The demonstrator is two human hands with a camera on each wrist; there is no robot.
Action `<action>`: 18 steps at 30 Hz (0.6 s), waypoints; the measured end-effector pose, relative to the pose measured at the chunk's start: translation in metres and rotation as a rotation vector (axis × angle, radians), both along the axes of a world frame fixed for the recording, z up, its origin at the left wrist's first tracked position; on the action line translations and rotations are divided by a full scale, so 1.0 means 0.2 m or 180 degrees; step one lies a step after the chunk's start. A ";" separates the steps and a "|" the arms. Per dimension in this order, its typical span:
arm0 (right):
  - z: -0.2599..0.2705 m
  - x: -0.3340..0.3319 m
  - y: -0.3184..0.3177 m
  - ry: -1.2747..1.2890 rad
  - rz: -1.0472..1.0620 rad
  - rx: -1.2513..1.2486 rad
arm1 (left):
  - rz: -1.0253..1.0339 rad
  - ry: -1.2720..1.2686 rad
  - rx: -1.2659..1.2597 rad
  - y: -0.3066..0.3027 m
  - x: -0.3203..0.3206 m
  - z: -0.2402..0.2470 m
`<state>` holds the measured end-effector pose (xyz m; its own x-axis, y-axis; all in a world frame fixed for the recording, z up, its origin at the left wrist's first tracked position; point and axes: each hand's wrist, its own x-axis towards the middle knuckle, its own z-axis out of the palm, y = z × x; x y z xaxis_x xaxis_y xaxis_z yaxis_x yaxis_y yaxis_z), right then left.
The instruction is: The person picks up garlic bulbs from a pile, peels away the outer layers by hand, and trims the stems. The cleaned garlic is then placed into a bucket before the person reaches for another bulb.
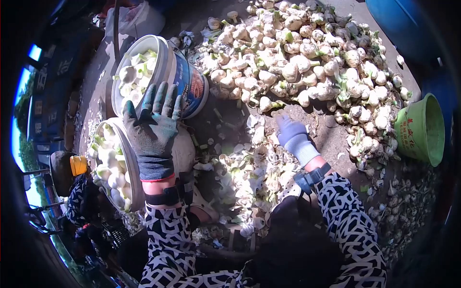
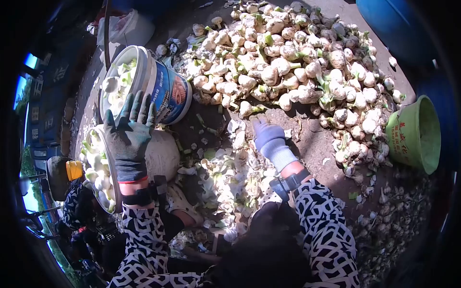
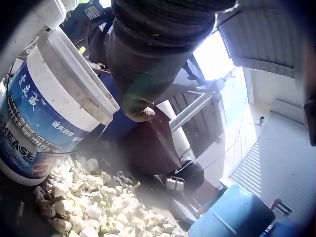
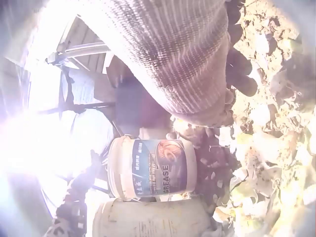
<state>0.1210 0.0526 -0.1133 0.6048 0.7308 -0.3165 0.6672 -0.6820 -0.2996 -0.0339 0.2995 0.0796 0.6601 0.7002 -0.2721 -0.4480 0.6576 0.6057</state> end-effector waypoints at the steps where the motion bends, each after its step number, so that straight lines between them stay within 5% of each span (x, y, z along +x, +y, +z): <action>1: -0.09 0.06 0.08 -0.0293 -0.0028 0.0127 | -0.0181 0.0196 -0.0180 -0.06 -0.01 -0.10; 5: -0.30 0.24 0.29 -0.0238 -0.0143 -0.0180 | -0.1241 0.1903 0.1556 -0.42 -0.05 -0.57; 6: -0.27 0.23 0.28 -0.0244 -0.0105 -0.0190 | -0.1350 0.2649 0.3339 -0.49 -0.03 -0.59; 10: 0.14 0.16 0.14 0.1258 0.0713 0.0232 | -0.1710 0.2855 0.5006 -0.57 0.01 -0.54; 12: 0.24 0.10 0.03 0.1472 0.0991 0.1086 | -0.1842 0.2026 0.4594 -0.57 0.01 -0.58; 14: 0.31 0.05 -0.06 0.2855 -0.0009 0.2170 | -0.1830 0.1669 0.3487 -0.63 -0.01 -0.57; 15: 0.41 0.07 -0.10 0.3631 -0.0703 0.2016 | -0.1755 0.1886 0.3622 -0.67 -0.01 -0.54; 16: 0.36 0.03 -0.12 0.4174 -0.0990 0.2790 | -0.1738 0.1861 0.3633 -0.70 0.00 -0.51; 18: 0.32 -0.03 -0.13 0.3554 -0.0760 0.2743 | -0.1258 0.1570 0.3013 -0.77 0.00 -0.48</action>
